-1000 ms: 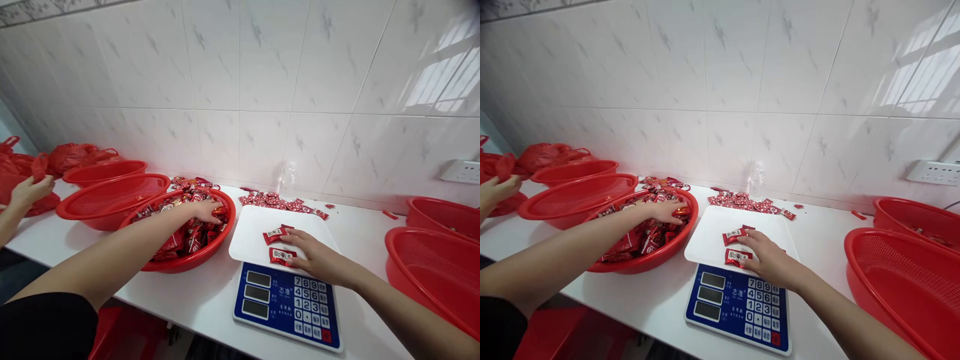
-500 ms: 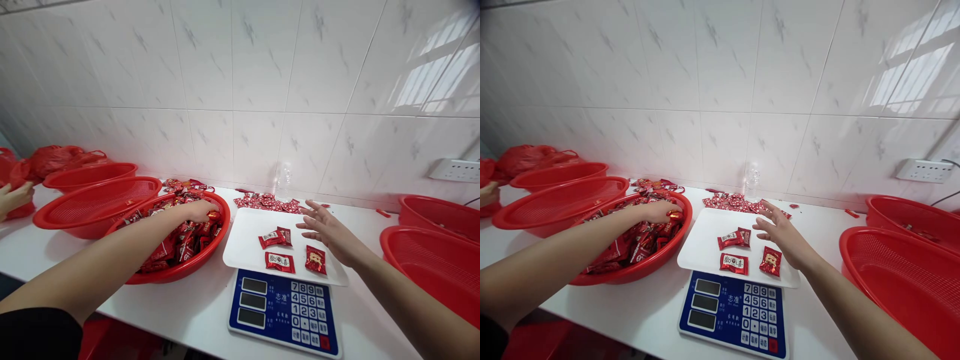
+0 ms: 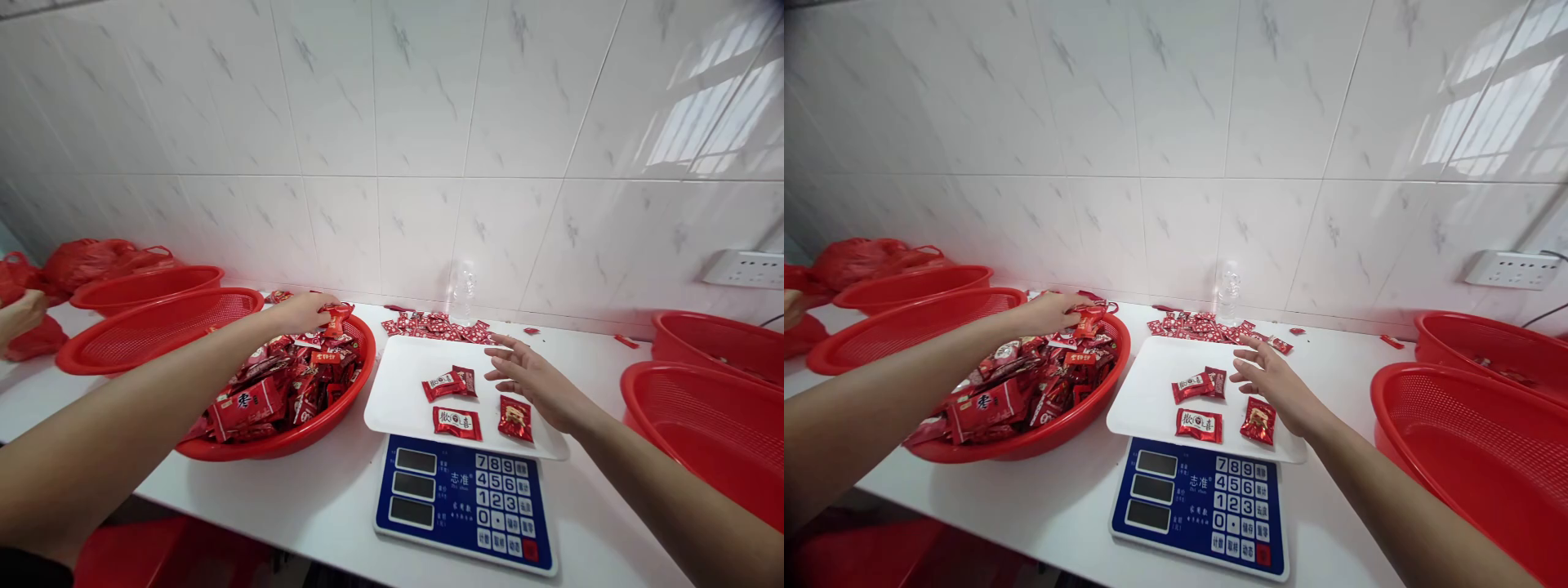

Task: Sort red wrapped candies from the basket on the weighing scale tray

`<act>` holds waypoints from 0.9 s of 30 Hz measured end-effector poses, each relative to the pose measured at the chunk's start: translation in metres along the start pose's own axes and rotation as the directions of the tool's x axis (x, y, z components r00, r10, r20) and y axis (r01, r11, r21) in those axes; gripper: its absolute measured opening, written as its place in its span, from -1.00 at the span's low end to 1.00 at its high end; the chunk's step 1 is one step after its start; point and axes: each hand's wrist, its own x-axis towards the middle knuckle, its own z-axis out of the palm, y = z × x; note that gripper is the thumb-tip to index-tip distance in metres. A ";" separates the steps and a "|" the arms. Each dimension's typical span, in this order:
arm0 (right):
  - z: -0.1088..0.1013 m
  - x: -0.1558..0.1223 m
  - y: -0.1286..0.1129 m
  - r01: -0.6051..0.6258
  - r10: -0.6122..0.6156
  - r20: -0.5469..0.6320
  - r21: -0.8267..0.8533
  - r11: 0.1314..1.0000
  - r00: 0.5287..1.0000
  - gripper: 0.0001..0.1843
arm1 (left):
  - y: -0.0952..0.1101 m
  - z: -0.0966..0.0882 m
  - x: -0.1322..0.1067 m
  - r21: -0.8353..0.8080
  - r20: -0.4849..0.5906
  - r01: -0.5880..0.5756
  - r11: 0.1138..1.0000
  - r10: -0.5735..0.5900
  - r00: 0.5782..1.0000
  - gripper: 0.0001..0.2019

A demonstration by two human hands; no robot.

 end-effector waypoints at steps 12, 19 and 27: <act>0.022 -0.013 -0.005 0.084 -0.076 0.036 -0.354 0.931 0.996 -0.48 | 0.121 0.057 -0.005 -0.602 0.190 -0.079 0.795 0.238 0.952 -0.48; 0.011 -0.019 0.016 0.261 -0.201 0.167 -0.590 0.764 0.965 -0.36 | 0.142 0.057 -0.039 -0.438 0.172 -0.362 0.823 0.472 0.865 -0.51; 0.027 -0.007 0.017 0.332 -0.108 0.377 -0.602 0.726 0.920 0.03 | 0.145 0.089 -0.066 -0.551 0.126 -0.327 0.768 0.464 0.877 -0.35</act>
